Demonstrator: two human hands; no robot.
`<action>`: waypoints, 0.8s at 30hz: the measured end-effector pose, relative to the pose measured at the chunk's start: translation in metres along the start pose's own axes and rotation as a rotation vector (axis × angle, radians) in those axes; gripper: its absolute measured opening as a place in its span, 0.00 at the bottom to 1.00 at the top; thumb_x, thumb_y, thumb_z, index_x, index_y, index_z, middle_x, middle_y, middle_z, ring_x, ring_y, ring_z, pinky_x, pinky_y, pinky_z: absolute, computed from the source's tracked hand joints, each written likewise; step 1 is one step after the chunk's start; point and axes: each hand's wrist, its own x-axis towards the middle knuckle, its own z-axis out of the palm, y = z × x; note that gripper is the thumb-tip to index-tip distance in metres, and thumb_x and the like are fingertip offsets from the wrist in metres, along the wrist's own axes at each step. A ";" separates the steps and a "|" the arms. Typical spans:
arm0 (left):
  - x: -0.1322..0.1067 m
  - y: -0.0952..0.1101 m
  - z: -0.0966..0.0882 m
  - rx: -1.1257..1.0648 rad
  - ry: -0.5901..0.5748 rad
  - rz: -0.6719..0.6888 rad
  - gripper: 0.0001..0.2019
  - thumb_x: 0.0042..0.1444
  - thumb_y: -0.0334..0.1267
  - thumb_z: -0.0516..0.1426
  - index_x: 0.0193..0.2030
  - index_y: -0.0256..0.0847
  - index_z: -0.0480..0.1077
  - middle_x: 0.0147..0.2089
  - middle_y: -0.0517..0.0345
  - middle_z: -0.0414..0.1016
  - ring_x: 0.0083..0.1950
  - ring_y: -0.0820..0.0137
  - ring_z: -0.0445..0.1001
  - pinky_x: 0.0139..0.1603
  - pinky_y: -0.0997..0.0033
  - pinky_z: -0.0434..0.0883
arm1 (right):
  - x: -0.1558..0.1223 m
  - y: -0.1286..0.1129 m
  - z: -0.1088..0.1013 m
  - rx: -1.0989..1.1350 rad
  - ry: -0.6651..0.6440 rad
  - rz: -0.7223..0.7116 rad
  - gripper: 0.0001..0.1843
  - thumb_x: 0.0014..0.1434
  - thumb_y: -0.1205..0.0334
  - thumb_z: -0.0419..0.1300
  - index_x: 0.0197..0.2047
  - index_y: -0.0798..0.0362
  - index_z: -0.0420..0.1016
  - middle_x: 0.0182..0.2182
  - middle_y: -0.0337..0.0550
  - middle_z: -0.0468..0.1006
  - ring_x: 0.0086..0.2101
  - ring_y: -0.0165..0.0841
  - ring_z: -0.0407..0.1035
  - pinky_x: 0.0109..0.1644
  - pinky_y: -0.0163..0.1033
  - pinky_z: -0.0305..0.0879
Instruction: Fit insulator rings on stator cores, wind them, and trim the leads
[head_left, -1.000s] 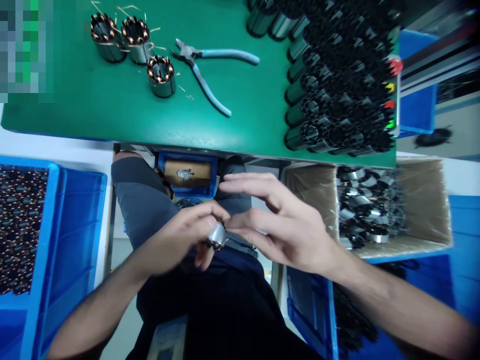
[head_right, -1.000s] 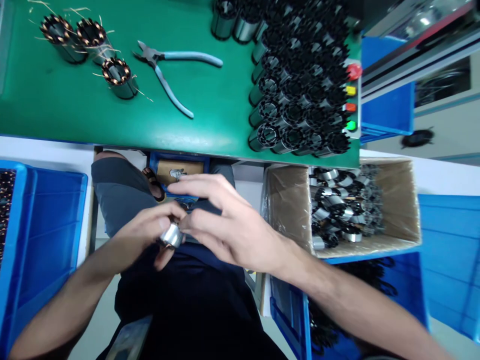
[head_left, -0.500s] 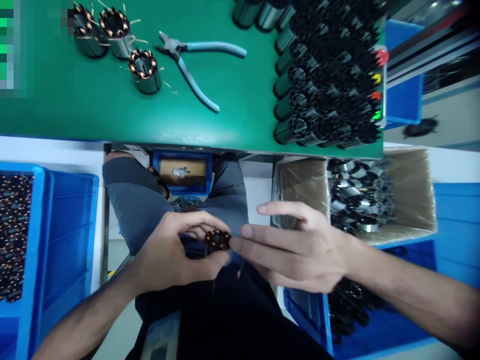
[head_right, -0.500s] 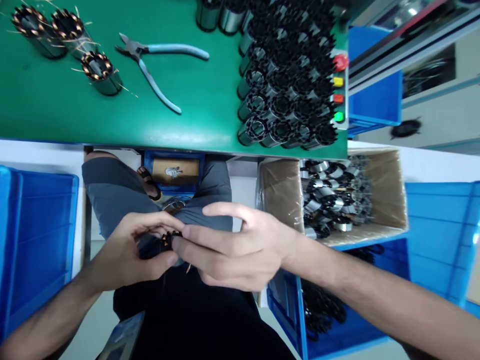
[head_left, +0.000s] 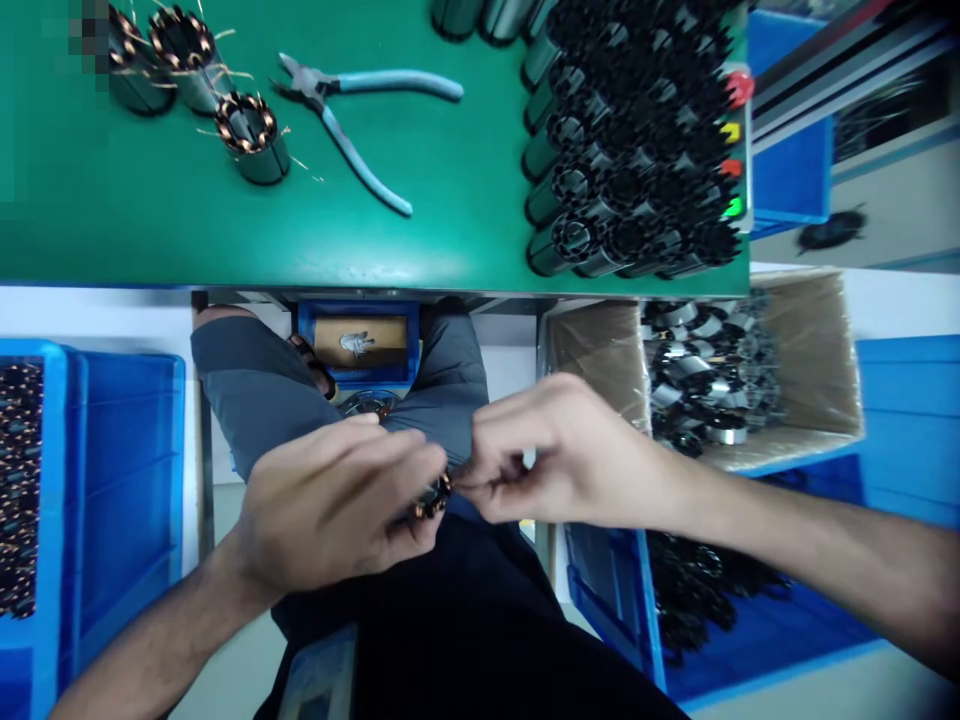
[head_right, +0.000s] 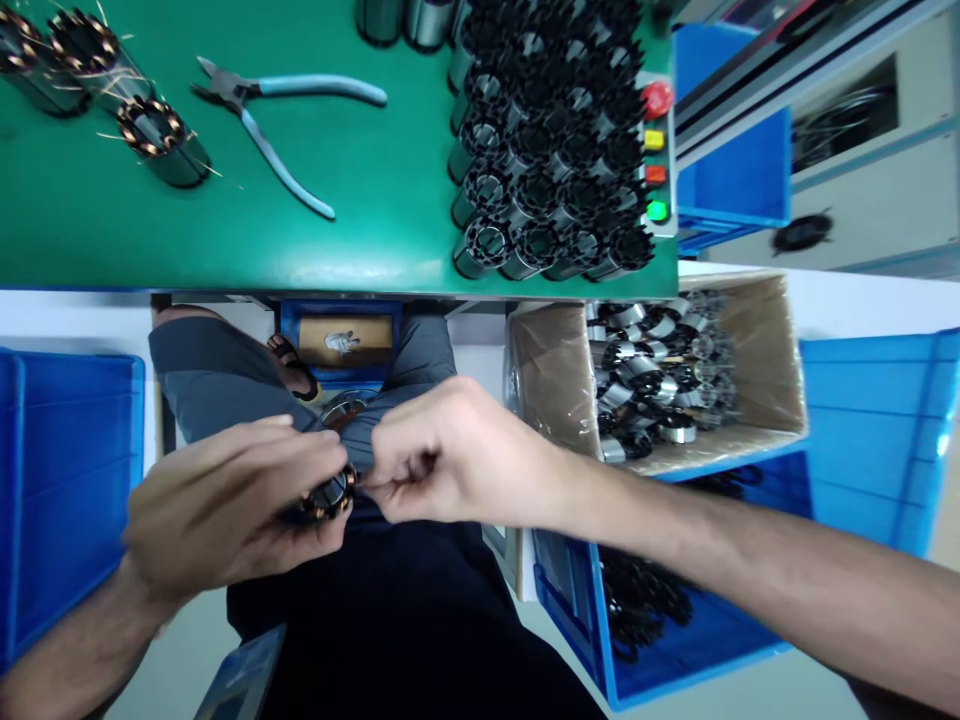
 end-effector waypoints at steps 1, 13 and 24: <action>0.001 0.000 0.002 -0.085 -0.024 -0.126 0.11 0.68 0.38 0.69 0.55 0.46 0.80 0.48 0.60 0.93 0.42 0.64 0.93 0.50 0.67 0.92 | -0.002 -0.005 -0.002 -0.128 0.063 -0.088 0.24 0.74 0.48 0.74 0.26 0.48 0.80 0.21 0.34 0.73 0.22 0.26 0.60 0.23 0.35 0.57; -0.003 -0.007 0.002 0.109 0.088 0.244 0.14 0.68 0.27 0.70 0.57 0.45 0.83 0.56 0.54 0.93 0.57 0.62 0.92 0.68 0.58 0.90 | 0.001 0.006 -0.011 0.413 -0.193 0.356 0.27 0.67 0.34 0.77 0.40 0.53 0.86 0.28 0.38 0.84 0.19 0.26 0.70 0.21 0.32 0.67; -0.007 -0.009 0.003 -0.162 0.110 -0.083 0.12 0.69 0.29 0.71 0.54 0.48 0.81 0.59 0.56 0.91 0.56 0.64 0.92 0.66 0.60 0.89 | -0.007 -0.011 -0.026 0.139 0.023 0.135 0.25 0.58 0.39 0.84 0.43 0.51 0.89 0.41 0.46 0.87 0.34 0.33 0.81 0.28 0.32 0.78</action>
